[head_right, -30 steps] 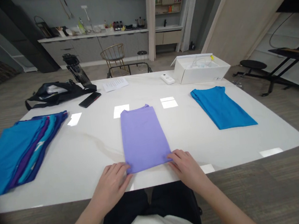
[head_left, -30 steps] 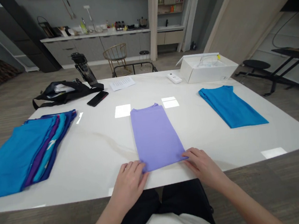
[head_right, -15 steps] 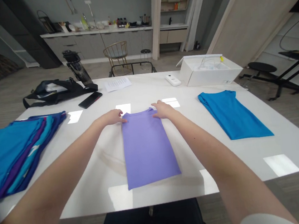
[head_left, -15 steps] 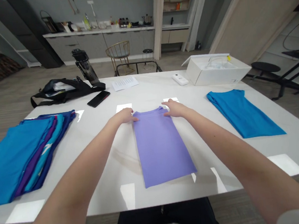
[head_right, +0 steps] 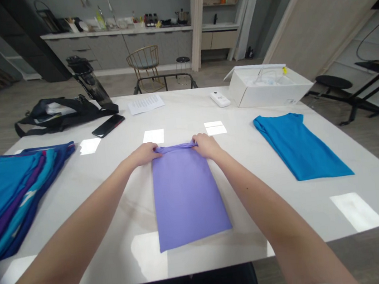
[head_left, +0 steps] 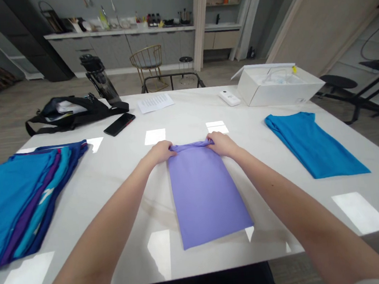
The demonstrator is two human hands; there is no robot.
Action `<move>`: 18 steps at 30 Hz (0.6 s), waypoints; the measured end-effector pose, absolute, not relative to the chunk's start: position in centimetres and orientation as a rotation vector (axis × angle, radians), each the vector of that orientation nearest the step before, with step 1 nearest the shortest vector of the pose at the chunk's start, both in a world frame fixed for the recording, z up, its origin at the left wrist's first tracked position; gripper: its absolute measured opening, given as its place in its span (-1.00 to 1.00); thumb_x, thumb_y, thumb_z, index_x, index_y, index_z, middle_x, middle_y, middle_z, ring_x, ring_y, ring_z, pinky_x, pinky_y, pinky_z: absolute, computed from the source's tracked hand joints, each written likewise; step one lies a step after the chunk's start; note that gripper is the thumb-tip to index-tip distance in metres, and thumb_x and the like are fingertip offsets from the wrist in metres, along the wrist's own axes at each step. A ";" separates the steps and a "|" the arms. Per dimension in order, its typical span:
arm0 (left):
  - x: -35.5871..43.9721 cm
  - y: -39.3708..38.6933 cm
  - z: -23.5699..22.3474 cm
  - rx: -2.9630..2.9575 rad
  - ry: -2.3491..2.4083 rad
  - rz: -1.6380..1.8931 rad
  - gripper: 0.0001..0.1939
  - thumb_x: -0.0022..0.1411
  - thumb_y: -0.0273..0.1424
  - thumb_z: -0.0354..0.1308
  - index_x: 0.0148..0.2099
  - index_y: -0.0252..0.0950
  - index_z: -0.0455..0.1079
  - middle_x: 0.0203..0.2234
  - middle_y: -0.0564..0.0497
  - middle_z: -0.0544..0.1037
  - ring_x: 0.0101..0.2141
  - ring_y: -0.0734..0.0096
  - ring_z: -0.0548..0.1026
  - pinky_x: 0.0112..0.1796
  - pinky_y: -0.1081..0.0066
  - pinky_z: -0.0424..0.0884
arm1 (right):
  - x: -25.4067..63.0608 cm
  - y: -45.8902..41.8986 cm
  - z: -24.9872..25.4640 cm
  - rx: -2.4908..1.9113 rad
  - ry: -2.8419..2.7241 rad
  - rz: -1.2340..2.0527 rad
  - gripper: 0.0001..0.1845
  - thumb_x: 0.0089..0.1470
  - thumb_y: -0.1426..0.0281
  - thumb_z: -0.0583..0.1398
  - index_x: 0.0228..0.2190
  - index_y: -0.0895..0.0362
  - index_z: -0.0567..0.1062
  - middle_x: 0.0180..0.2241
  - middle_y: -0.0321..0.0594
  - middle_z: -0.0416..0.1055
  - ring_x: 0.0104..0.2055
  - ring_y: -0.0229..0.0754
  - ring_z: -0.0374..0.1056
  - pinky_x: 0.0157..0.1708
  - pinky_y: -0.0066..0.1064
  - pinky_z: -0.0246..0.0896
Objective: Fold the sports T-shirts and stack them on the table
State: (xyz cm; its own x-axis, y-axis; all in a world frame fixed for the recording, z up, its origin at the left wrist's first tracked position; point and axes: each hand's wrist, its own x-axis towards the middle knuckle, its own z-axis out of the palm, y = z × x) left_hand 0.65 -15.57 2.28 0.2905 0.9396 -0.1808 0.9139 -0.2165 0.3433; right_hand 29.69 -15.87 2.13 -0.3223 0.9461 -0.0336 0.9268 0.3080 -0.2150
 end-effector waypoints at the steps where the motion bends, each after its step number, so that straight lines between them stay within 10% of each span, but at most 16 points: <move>1: 0.7 -16.3 2.4 2.196 1.689 0.170 -0.77 0.20 -0.23 0.24 -0.16 -0.23 0.54 -0.16 -0.11 0.66 -0.14 0.11 0.59 -0.16 0.33 0.42 | 29.7 -16.6 2.4 -1.754 -2.430 0.279 -0.79 0.24 0.33 0.25 -0.10 0.11 0.54 -0.08 -0.04 0.52 -0.02 0.01 0.40 -0.09 -0.26 0.26; 18: 9.9 -27.4 17.0 2.497 1.412 1.012 -0.79 0.32 -0.38 0.08 -0.08 -0.18 0.52 -0.19 -0.04 0.62 -0.08 0.13 0.48 0.02 0.16 0.33 | 38.5 -34.2 15.5 -1.600 -1.859 -0.042 -0.74 0.17 0.46 0.15 -0.11 0.06 0.51 -0.11 -0.07 0.56 0.00 0.09 0.38 0.05 -0.14 0.21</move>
